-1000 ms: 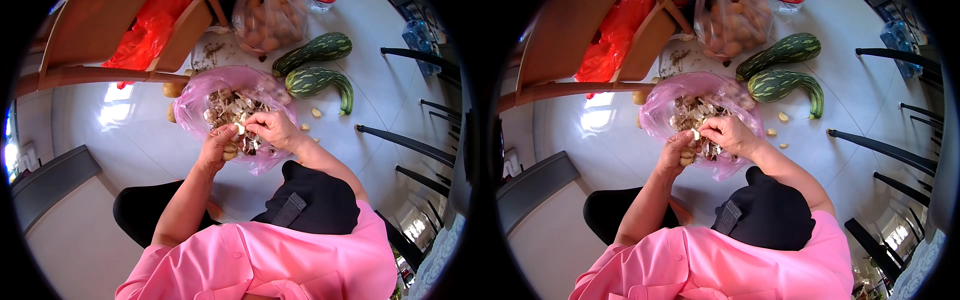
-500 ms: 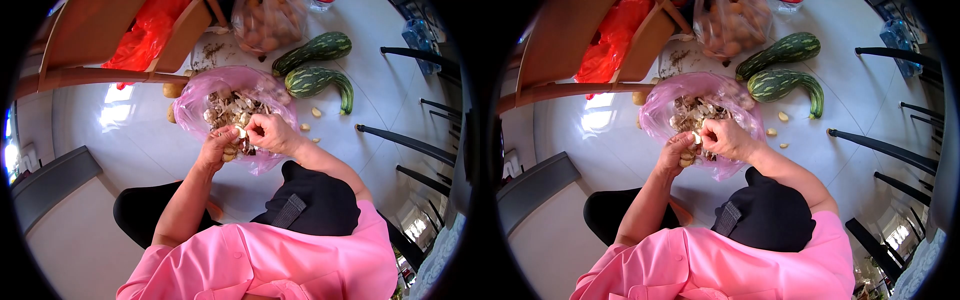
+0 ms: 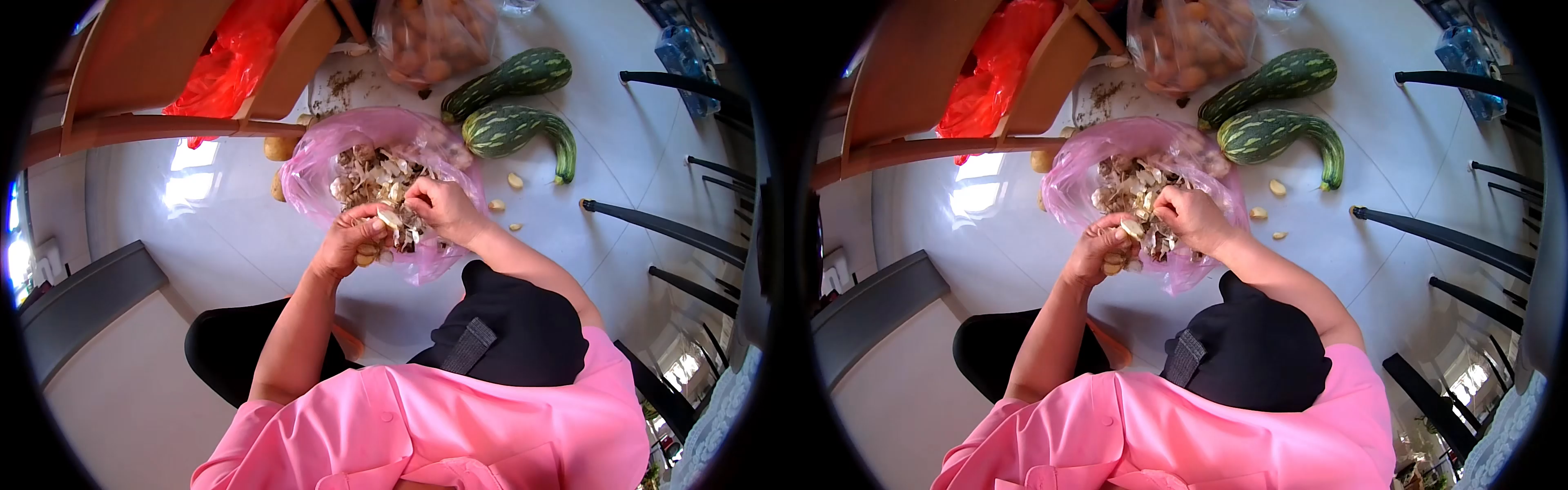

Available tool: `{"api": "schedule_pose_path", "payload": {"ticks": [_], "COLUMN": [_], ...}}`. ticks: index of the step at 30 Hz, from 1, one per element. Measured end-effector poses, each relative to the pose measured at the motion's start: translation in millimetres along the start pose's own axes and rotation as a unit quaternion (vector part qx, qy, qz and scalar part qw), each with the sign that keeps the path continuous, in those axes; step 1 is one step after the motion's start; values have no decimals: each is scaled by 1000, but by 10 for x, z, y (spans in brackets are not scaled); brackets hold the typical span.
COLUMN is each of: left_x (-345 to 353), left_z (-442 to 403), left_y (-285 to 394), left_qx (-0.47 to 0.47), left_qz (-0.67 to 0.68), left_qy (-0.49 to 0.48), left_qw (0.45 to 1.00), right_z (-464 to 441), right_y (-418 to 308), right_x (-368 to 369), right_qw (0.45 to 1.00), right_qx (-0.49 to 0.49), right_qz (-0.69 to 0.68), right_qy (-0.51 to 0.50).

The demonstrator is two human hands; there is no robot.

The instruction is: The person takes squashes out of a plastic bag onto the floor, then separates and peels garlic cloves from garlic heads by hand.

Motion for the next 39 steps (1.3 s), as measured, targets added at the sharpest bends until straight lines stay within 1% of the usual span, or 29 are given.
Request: {"api": "schedule_pose_path", "payload": {"ticks": [1,3,4,8,11,13,14,15,16,17,19,23,27,29,33,35,36,38,39], "left_x": [-18,-42,-66,-88,-89,-64,-64,-51,-37,-35,-78,-154,-75,-24,-13,30,5,-53,-58], "left_z": [-17,-41,-46,-57,-67,-52,-49,-59,-72,-80,-77,-87,-85,-76,-76,-57,-57,-51,-32], "left_y": [14,19,19,30,39,43,40,25,6,-5,-33,-47,-69,-46,-52,-46,-40,-61,-50], "left_qx": [12,25,29,43,56,56,56,56,56,56,56,55,67,82,83,63,63,21,22], "left_qz": [1,2,7,24,45,55,64,64,59,55,62,60,80,86,87,78,78,28,28], "left_qy": [9,18,28,42,41,57,72,72,75,77,73,69,63,82,82,80,80,65,66], "left_qw": [1000,1000,999,998,997,995,994,994,994,994,994,994,993,989,989,992,992,997,997], "right_z": [-14,-37,-40,0,34,37,28,34,55,46,54,39,51,53,58,59,46,6,-40], "right_y": [2,-146,-124,-260,-367,-384,-373,-426,-490,-475,-517,-485,-509,-510,-524,-527,-492,-426,-347], "right_x": [40,9,27,-75,-99,-67,-50,-78,-100,-84,-48,-32,-46,-47,-32,-31,-31,-39,-78], "right_qw": [1000,990,994,997,996,993,993,992,978,978,966,972,970,969,962,959,962,965,968], "right_qx": [1,-126,-99,-74,-80,-47,-47,-113,-177,-177,-219,-209,-208,-209,-215,-219,-204,-190,-155], "right_qz": [-1,-29,-40,-2,-24,-104,-104,-27,51,50,96,71,89,93,126,138,133,128,139], "right_qy": [0,63,34,7,4,3,3,51,98,98,102,78,91,94,107,118,122,126,139]}}
Point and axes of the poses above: each hand's wrist, its own z-axis away from the middle knuckle, its own x-axis out of the palm, y = z × x, the point moved 6 cm from there along -z, towards the middle knuckle, and after that the axes turned 14 degrees about z, right-handed, at the moved point
